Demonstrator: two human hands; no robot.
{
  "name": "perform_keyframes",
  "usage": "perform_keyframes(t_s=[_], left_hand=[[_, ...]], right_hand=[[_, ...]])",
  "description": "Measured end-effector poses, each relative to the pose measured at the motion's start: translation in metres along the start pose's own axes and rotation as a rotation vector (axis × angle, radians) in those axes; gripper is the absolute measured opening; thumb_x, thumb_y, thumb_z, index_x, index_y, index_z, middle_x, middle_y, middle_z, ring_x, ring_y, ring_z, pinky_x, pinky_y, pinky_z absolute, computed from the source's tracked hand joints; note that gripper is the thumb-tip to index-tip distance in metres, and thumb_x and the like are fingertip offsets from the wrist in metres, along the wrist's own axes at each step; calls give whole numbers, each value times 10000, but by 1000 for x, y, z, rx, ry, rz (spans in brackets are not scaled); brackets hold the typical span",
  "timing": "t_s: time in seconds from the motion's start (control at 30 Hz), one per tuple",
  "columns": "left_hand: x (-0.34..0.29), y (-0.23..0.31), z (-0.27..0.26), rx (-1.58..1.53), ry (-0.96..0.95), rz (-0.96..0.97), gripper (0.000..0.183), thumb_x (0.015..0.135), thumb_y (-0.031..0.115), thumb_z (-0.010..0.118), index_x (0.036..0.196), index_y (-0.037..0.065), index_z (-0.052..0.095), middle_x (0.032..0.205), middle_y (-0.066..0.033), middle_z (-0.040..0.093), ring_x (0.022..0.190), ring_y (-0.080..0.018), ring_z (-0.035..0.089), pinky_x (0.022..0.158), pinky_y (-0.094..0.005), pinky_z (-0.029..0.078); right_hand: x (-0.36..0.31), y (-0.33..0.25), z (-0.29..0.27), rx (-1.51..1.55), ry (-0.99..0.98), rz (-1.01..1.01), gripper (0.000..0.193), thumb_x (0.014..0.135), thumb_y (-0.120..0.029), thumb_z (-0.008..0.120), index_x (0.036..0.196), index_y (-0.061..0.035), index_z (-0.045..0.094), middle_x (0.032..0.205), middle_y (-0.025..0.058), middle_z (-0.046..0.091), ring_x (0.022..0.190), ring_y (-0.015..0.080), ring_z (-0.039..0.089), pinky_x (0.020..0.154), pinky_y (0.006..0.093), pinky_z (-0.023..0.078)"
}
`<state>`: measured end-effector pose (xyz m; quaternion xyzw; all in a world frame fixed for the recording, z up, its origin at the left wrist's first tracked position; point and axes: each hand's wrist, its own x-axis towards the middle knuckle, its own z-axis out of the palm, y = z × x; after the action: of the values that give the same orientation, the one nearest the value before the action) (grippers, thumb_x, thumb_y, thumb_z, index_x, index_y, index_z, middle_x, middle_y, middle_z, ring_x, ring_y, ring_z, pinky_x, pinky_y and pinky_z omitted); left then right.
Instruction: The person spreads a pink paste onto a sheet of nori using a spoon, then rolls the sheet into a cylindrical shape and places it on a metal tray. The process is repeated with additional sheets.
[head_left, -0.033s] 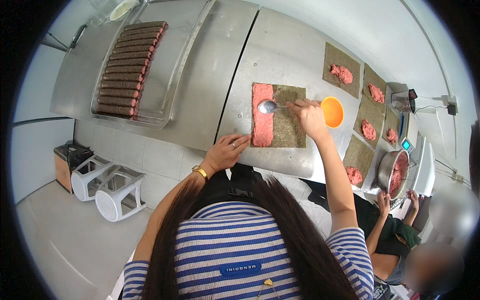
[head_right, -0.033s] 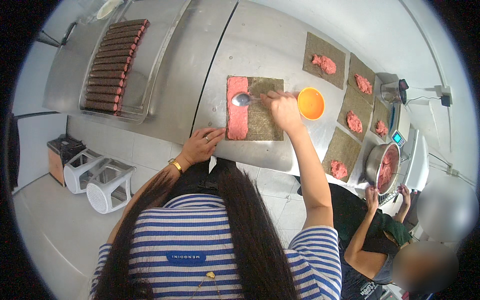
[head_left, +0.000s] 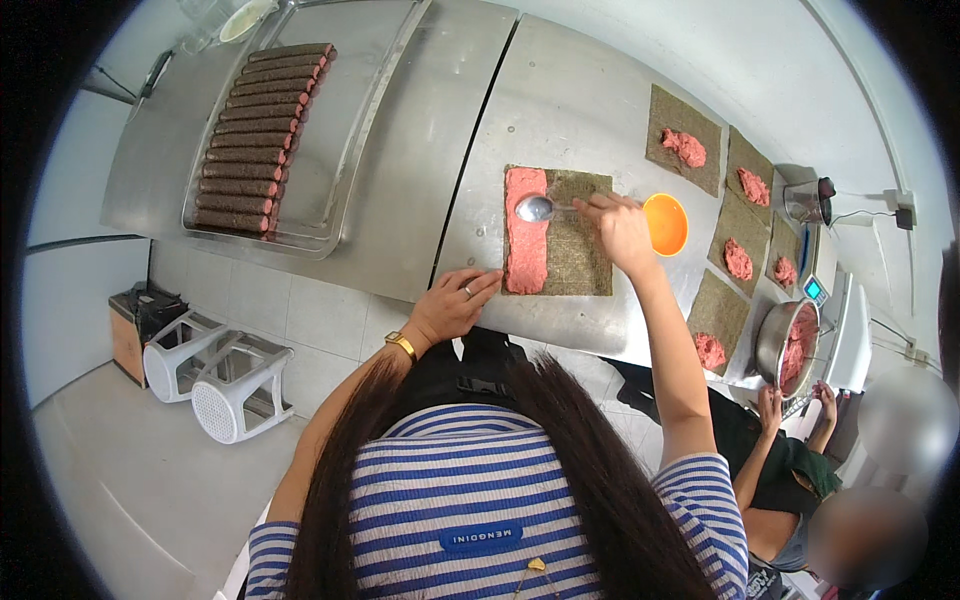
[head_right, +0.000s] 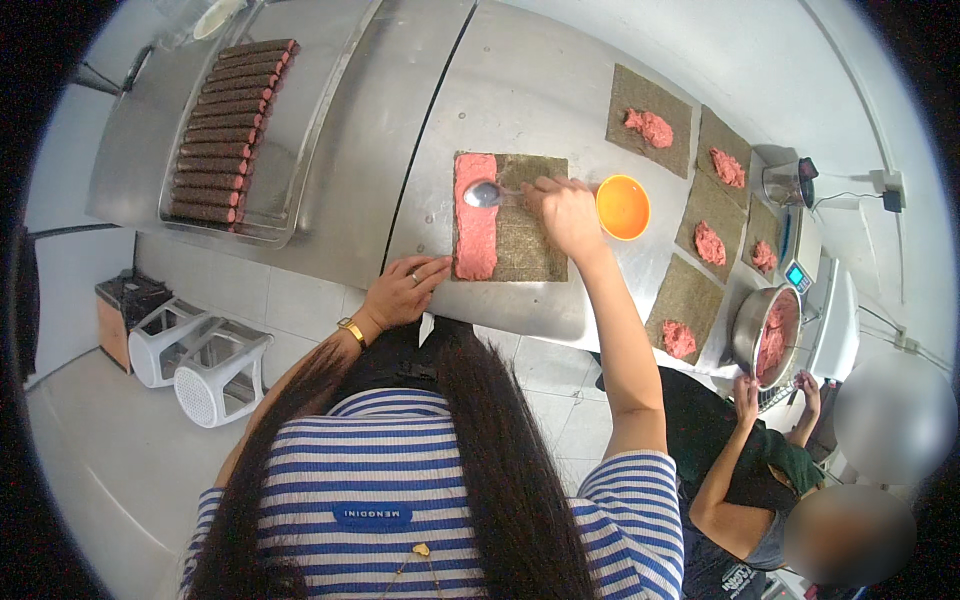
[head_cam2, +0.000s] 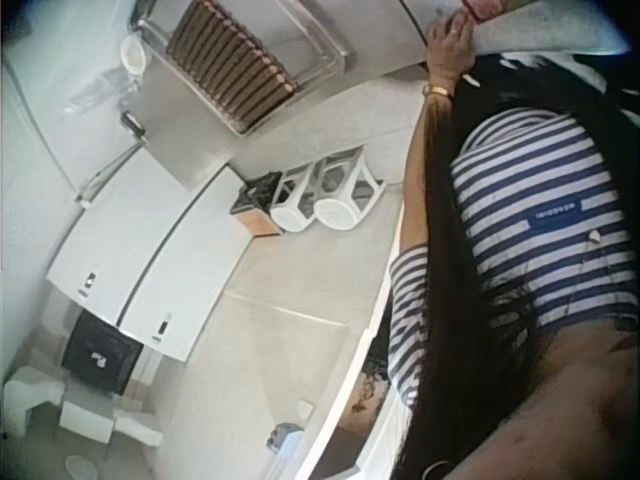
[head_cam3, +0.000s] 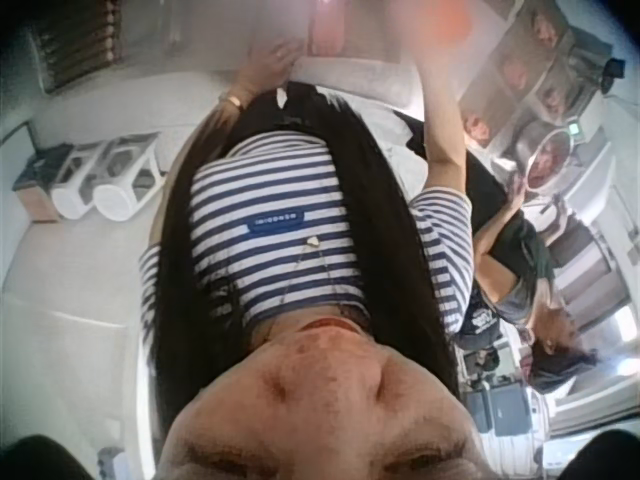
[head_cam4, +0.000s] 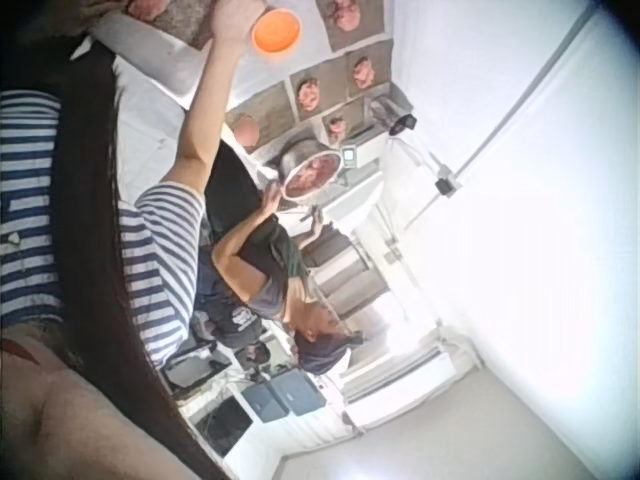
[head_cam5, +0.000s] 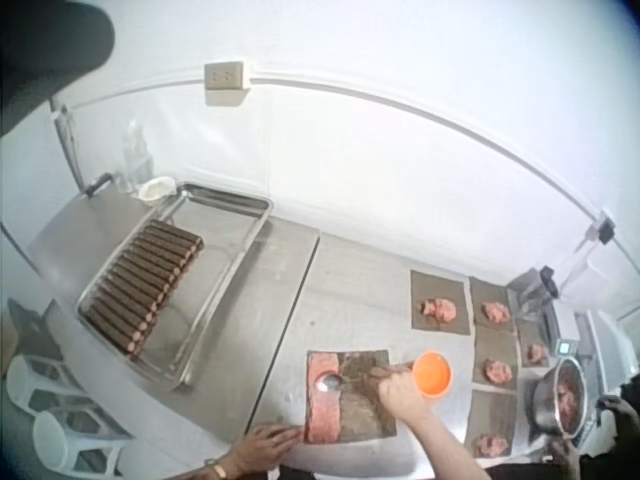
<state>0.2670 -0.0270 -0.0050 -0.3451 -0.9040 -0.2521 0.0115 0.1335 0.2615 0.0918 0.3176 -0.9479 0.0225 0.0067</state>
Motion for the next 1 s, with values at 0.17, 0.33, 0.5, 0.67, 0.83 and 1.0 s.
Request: perform_keyframes(t_s=[0.17, 0.33, 0.5, 0.67, 0.83, 1.0], left_hand=[[4, -6, 2, 14, 13, -1, 559, 758, 124, 618, 1312, 126, 546, 1446, 22, 469, 1228, -207, 478, 1026, -379, 384], [3, -6, 2, 25, 3, -4, 571, 757, 124, 624, 1322, 131, 539, 1451, 24, 461, 1233, -211, 472, 1032, -382, 382], [3, -6, 3, 25, 3, -1, 566, 760, 131, 630, 1319, 133, 540, 1459, 24, 452, 1234, -215, 468, 1027, -382, 386], [4, -6, 4, 19, 20, -6, 561, 754, 125, 630, 1309, 135, 549, 1433, 27, 481, 1209, -218, 486, 1016, -382, 400], [5, -5, 2, 65, 45, 14, 510, 773, 126, 607, 1282, 121, 569, 1398, 27, 509, 1188, -205, 502, 990, -368, 420], [7, -7, 3, 41, 32, 21, 551, 754, 102, 600, 1303, 127, 552, 1412, 30, 504, 1193, -217, 503, 988, -378, 428]], right_hand=[[38, 23, 13, -24, 97, 2, 290, 791, -98, 565, 1036, -110, 719, 867, 49, 648, 833, 233, 636, 736, 386, 520], [54, 24, 6, -59, 171, 10, 319, 766, -87, 574, 1049, -119, 719, 851, 50, 640, 813, 235, 631, 730, 379, 522], [29, 6, -5, 44, 143, -164, 382, 714, -60, 597, 1074, -114, 714, 829, 42, 622, 780, 232, 619, 710, 363, 527], [30, -3, 10, 1, 131, -140, 331, 740, -84, 591, 1048, -106, 713, 848, 26, 631, 806, 218, 621, 728, 372, 516], [54, 12, 16, -61, 139, 52, 220, 806, -122, 556, 970, -99, 702, 859, 28, 646, 833, 214, 640, 733, 374, 513], [44, 10, 15, -55, 125, 161, 206, 808, -134, 554, 964, -81, 678, 896, 68, 644, 869, 233, 655, 734, 382, 539]])
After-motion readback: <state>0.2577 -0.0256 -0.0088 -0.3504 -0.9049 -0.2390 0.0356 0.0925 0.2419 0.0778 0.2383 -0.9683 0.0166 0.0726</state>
